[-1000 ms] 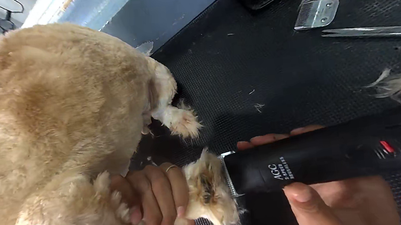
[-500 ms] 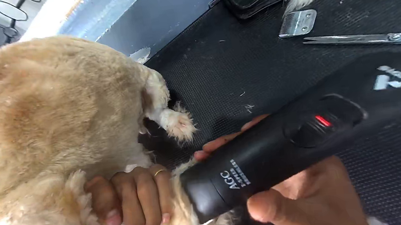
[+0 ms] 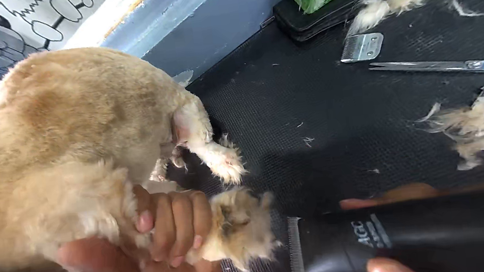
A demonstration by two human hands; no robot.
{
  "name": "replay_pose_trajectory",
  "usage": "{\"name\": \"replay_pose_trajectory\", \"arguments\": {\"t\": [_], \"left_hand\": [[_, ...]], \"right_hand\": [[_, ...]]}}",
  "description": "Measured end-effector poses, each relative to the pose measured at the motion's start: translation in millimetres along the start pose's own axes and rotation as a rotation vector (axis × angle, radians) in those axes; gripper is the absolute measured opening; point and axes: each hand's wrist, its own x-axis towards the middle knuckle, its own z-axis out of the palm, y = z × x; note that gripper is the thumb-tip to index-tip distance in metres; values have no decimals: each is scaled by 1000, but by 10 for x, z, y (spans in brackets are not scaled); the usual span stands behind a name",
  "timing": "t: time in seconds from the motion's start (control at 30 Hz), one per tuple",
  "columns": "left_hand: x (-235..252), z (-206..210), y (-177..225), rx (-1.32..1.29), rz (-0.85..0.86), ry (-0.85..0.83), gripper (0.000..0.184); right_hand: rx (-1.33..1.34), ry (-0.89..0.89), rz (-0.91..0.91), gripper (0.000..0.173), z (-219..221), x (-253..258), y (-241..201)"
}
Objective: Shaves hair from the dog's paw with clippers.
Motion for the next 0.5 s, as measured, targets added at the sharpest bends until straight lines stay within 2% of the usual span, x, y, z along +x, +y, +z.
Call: {"name": "replay_pose_trajectory", "arguments": {"t": [0.13, 0.27, 0.37, 0.43, 0.5], "left_hand": [[115, 42, 27, 21, 39, -12, 44], [59, -66, 41, 59, -3, -75, 50], [35, -148, 38, 103, -17, -132, 55], [-2, -172, 9, 70, -52, -171, 52], [-49, -141, -64, -1, -70, -140, 43]], "right_hand": [[140, 54, -31, 52, 208, 78, 9], [67, 96, -66, 51, 356, 135, 62], [-6, 65, -67, 49, 414, 136, 111], [-13, 59, -73, 46, 476, 154, 130], [-38, 67, -83, 45, 509, 193, 143]]}}
